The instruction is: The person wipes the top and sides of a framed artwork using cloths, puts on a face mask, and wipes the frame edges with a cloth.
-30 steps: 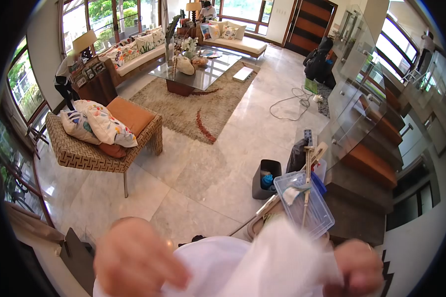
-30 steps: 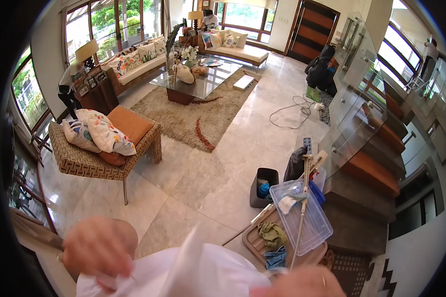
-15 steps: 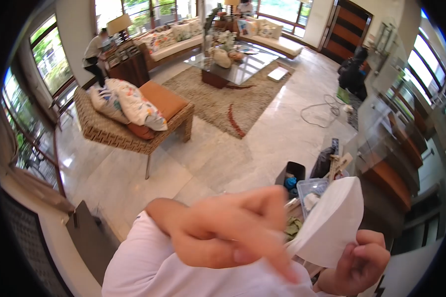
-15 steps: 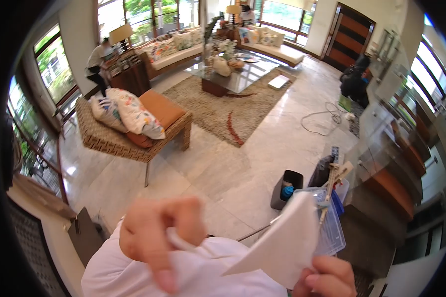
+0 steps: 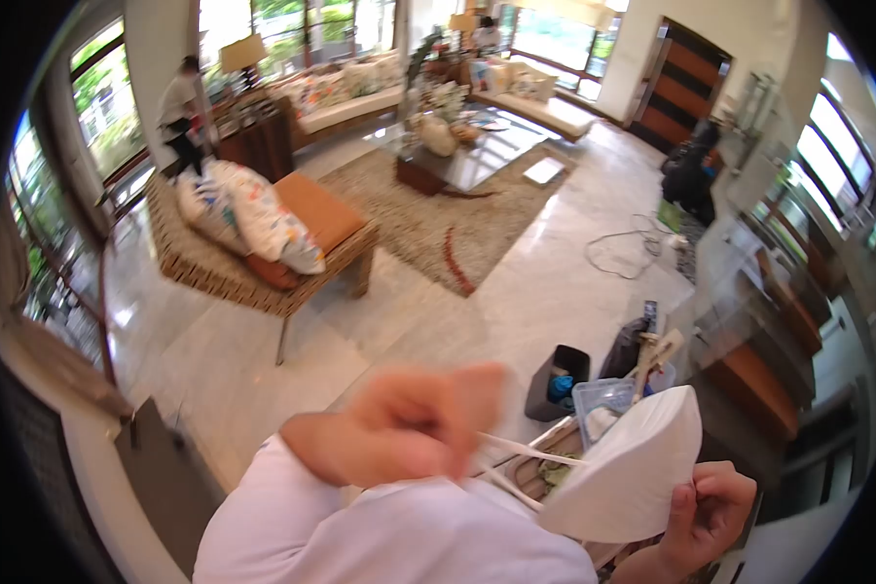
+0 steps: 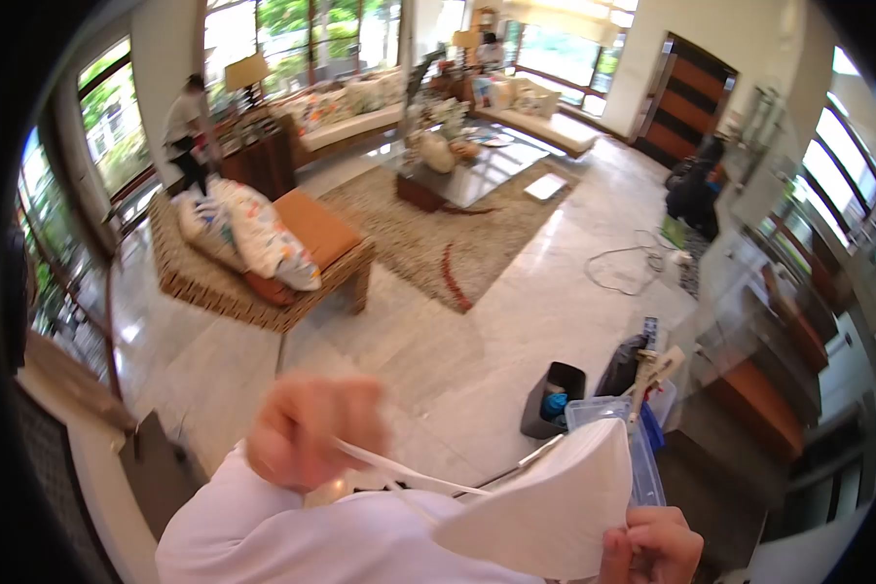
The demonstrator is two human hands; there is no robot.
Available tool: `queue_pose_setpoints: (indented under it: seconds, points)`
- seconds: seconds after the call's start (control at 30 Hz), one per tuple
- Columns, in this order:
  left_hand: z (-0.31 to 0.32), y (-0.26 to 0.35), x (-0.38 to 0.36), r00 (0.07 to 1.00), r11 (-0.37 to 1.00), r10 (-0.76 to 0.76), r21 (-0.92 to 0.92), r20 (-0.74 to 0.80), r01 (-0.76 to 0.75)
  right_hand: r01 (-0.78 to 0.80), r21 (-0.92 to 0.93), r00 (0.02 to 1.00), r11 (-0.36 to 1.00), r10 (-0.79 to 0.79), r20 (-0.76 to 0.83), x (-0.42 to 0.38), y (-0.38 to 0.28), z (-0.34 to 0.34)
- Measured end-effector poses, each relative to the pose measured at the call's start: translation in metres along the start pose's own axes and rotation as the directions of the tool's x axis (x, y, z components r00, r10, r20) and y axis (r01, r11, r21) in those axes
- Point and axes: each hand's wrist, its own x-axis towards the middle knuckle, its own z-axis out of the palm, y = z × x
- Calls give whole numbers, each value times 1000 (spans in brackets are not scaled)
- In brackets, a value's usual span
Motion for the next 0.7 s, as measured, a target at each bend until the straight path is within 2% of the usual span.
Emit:
queue_pose_setpoints:
  seconds: [0.07, 0.1, 0.17, 0.2, 0.23, 0.27, 0.37, 0.4, 0.5, 0.53, 0.6, 0.67, 0.7]
  points:
    - [-8, 5, -4, 986, 988, 154, 6, -67, -154, 202, 185, 979, 962, -194, -60, 5, 1, -2]
    - [-10, 10, -8, 982, 979, 179, -90, -58, -184, 288, 266, 958, 920, -273, -93, 7, -1, -3]
    - [-8, 24, -1, 939, 939, 282, -255, 196, -229, 380, 359, 917, 852, -397, -30, 10, -10, -10]
    - [-10, 29, 3, 880, 914, 332, -345, 340, -212, 333, 443, 888, 833, -435, 151, 24, -21, -25]
    - [0, 30, 3, 845, 882, 410, -386, 343, -272, 265, 523, 818, 810, -476, 323, 34, -31, -41]
    - [1, 29, 6, 803, 859, 439, -452, 403, -242, 281, 538, 816, 795, -493, 302, 33, -36, -41]
    - [4, 24, 29, 555, 854, 456, -518, 696, -52, 246, 729, 864, 639, -485, 133, 14, -39, -32]
    - [2, 28, 34, 454, 891, 405, -454, 794, -1, 283, 642, 886, 713, -451, 110, 10, -46, -34]
    - [8, 34, 31, 393, 897, 376, -436, 839, 74, 251, 672, 913, 697, -401, 76, 6, -53, -37]
    - [7, 34, 29, 376, 867, 434, -492, 819, 72, 249, 716, 910, 653, -411, 58, 1, -52, -38]
    - [5, 36, 31, 402, 801, 501, -587, 766, 118, 247, 794, 906, 556, -422, 14, -9, -47, -42]
    - [-1, 40, 34, 414, 770, 499, -609, 761, 191, 147, 885, 862, 441, -496, 103, -4, -52, -56]
    - [-2, 40, 35, 395, 774, 509, -607, 765, 179, 86, 924, 829, 372, -541, 140, 1, -52, -64]
